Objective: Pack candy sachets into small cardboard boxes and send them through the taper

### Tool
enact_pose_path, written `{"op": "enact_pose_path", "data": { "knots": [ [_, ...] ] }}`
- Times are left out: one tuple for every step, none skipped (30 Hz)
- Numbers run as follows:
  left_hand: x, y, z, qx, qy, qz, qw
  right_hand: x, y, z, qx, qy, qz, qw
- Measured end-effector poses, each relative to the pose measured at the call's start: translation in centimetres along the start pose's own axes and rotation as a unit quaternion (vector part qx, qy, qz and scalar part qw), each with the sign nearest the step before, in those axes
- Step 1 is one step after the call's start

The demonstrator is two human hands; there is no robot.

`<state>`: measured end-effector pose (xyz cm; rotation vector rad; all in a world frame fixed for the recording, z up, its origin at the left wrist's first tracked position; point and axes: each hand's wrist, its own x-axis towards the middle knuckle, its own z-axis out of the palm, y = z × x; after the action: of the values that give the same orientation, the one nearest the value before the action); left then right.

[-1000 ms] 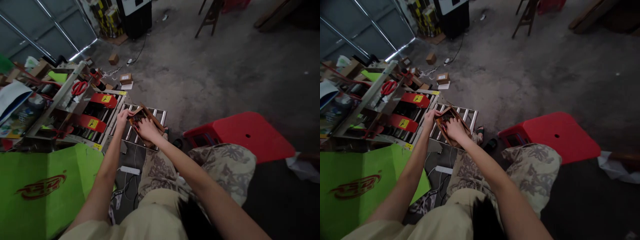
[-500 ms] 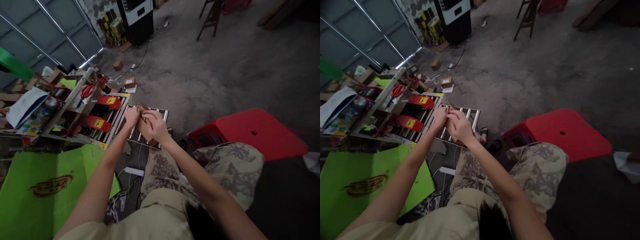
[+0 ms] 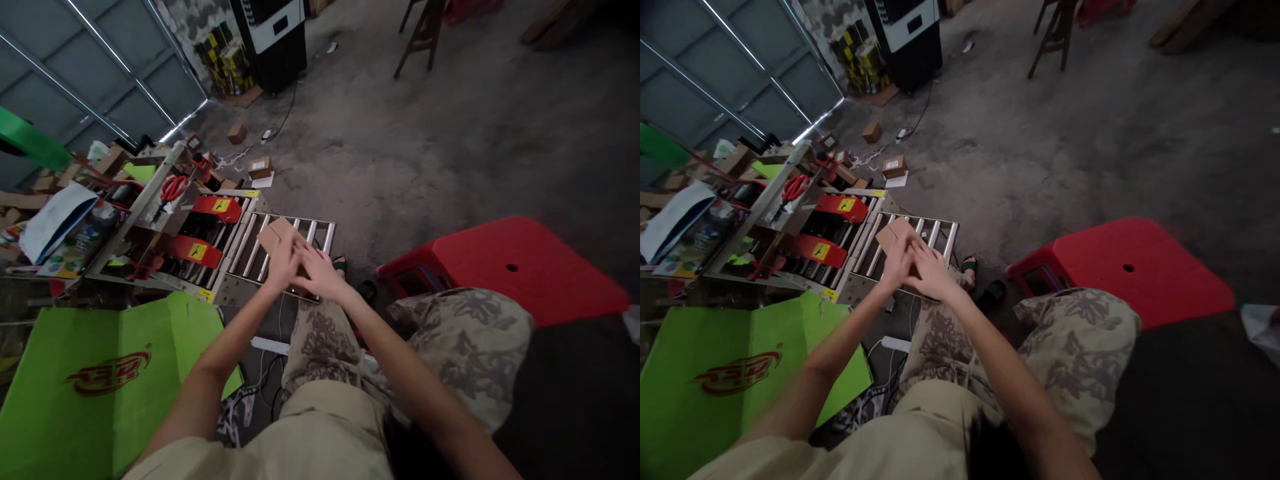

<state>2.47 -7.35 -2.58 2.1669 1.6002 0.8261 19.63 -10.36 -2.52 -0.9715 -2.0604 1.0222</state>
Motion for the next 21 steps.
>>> {"op": "enact_pose_path", "data": {
  "knots": [
    [-1.4, 1.1, 0.0, 0.016, -0.059, 0.036, 0.998, -0.2, 0.9, -0.7, 0.064, -0.005, -0.005, 0.998],
    [-2.6, 2.1, 0.0, 0.041, -0.102, 0.062, 0.992, -0.6, 1.9, -1.3, 0.145, 0.005, -0.001, 0.989],
    [-3.6, 2.9, 0.0, 0.071, -0.128, 0.078, 0.986, -1.0, 2.8, -1.6, 0.239, 0.035, 0.018, 0.97],
    [-4.3, 3.5, 0.0, 0.102, -0.142, 0.085, 0.981, -1.5, 3.7, -1.7, 0.325, 0.083, 0.05, 0.941],
    [-4.6, 3.9, 0.1, 0.132, -0.146, 0.083, 0.977, -2.1, 4.5, -1.5, 0.388, 0.14, 0.093, 0.906],
    [-4.7, 4.1, 0.3, 0.158, -0.144, 0.077, 0.974, -2.7, 5.2, -1.1, 0.419, 0.19, 0.138, 0.877],
    [-4.4, 4.0, 0.6, 0.181, -0.138, 0.069, 0.971, -3.2, 5.8, -0.7, 0.428, 0.224, 0.176, 0.858],
    [-3.8, 3.7, 0.8, 0.201, -0.129, 0.06, 0.969, -3.7, 6.3, -0.2, 0.426, 0.236, 0.206, 0.849],
    [-2.9, 3.0, 1.0, 0.219, -0.116, 0.048, 0.968, -4.2, 6.7, 0.3, 0.42, 0.234, 0.227, 0.847],
    [-1.8, 2.0, 0.9, 0.237, -0.102, 0.032, 0.966, -4.6, 7.1, 0.7, 0.414, 0.223, 0.24, 0.849],
    [-0.6, 0.7, 0.4, 0.255, -0.089, 0.01, 0.963, -5.1, 7.6, 0.9, 0.408, 0.21, 0.247, 0.853],
    [0.7, -0.9, -0.4, 0.271, -0.075, -0.018, 0.959, -5.6, 8.0, 1.0, 0.403, 0.201, 0.255, 0.856],
    [1.9, -2.7, -1.6, 0.286, -0.061, -0.052, 0.955, -6.2, 8.4, 0.9, 0.398, 0.198, 0.264, 0.856],
    [3.0, -4.4, -3.2, 0.296, -0.053, -0.083, 0.95, -6.8, 8.8, 0.7, 0.393, 0.202, 0.276, 0.854],
    [3.9, -6.1, -4.9, 0.303, -0.041, -0.112, 0.945, -7.4, 9.1, 0.5, 0.387, 0.21, 0.289, 0.85],
    [4.5, -7.6, -6.6, 0.304, -0.05, -0.129, 0.943, -8.1, 9.2, 0.2, 0.381, 0.223, 0.301, 0.845],
    [4.9, -8.9, -8.1, 0.301, -0.079, -0.117, 0.943, -8.8, 9.2, 0.0, 0.374, 0.237, 0.311, 0.841],
    [5.2, -9.9, -9.2, 0.299, -0.089, -0.101, 0.945, -9.5, 9.1, -0.1, 0.368, 0.251, 0.319, 0.837],
    [5.3, -10.7, -9.9, 0.299, -0.093, -0.088, 0.946, -10.0, 9.0, -0.1, 0.361, 0.264, 0.325, 0.833],
    [5.2, -11.1, -10.1, 0.303, -0.103, -0.08, 0.944, -10.4, 9.0, -0.1, 0.357, 0.274, 0.331, 0.83],
    [5.1, -11.2, -9.8, 0.311, -0.091, -0.082, 0.943, -10.7, 9.0, -0.1, 0.353, 0.281, 0.335, 0.827]
  ]
}}
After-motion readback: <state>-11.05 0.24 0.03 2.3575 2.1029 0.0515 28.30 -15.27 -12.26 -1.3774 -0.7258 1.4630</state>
